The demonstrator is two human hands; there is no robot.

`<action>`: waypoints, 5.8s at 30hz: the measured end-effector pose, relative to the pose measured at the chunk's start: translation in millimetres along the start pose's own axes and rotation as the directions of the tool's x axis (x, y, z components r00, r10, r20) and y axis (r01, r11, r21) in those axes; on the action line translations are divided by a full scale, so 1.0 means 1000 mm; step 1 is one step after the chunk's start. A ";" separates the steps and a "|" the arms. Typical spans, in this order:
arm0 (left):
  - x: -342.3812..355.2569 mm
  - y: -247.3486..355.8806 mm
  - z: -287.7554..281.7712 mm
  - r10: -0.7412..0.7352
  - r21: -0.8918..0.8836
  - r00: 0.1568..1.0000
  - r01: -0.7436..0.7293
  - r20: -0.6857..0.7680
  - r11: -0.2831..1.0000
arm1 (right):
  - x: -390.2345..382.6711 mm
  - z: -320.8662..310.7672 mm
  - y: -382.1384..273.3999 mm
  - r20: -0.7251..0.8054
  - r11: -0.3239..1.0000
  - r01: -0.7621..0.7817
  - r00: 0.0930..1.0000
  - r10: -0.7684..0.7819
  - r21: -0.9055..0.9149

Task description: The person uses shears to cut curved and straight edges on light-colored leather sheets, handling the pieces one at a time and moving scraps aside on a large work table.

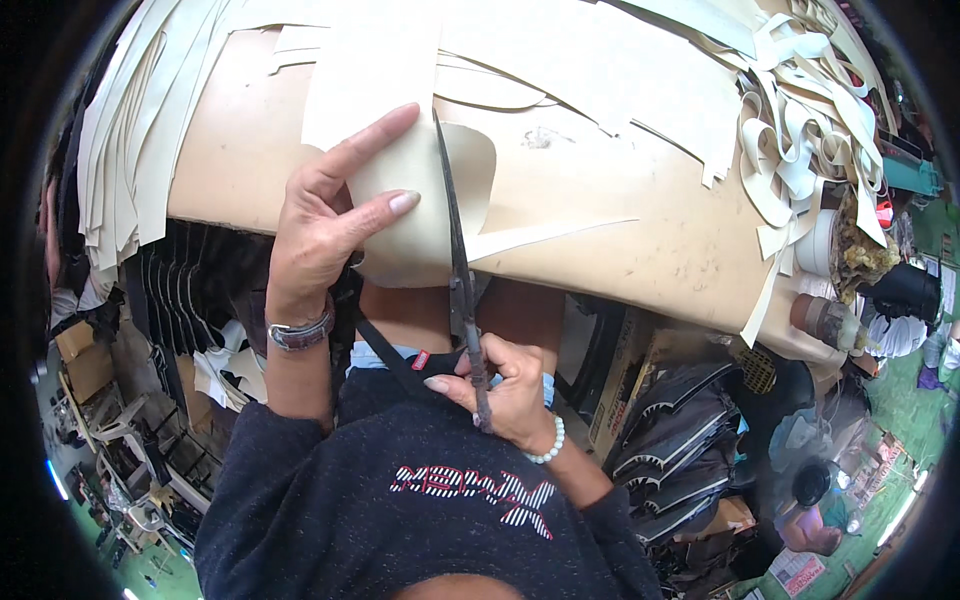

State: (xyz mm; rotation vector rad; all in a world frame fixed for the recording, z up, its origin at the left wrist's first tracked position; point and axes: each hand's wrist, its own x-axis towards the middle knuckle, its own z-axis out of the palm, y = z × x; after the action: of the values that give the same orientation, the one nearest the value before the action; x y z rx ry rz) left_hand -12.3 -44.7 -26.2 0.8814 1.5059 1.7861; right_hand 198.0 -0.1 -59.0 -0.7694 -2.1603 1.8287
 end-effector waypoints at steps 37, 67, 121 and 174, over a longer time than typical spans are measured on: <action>0.003 -0.005 -0.001 0.065 -0.232 0.972 -0.119 -0.226 0.965 | -0.001 0.000 0.001 0.001 0.999 0.023 1.000 -0.023 0.030; -0.020 -0.012 0.002 0.116 0.000 0.966 -0.119 -0.230 0.993 | 0.005 0.009 0.000 0.016 0.977 -0.042 0.999 0.039 0.210; -0.004 0.017 -0.022 -0.012 -0.090 0.999 0.010 -0.030 0.996 | -0.004 0.010 0.006 0.055 0.989 0.022 0.998 -0.031 0.146; 0.011 0.010 0.001 -0.103 -0.141 0.988 0.087 -0.114 0.986 | 0.008 0.015 0.003 -0.010 0.994 -0.019 1.000 0.021 0.106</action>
State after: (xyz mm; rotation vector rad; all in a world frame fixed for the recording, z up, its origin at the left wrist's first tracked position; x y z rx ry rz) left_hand -18.0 -36.3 -15.1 0.6336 1.4559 1.8754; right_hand 184.9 -8.0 -66.4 -0.7788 -2.0370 1.9262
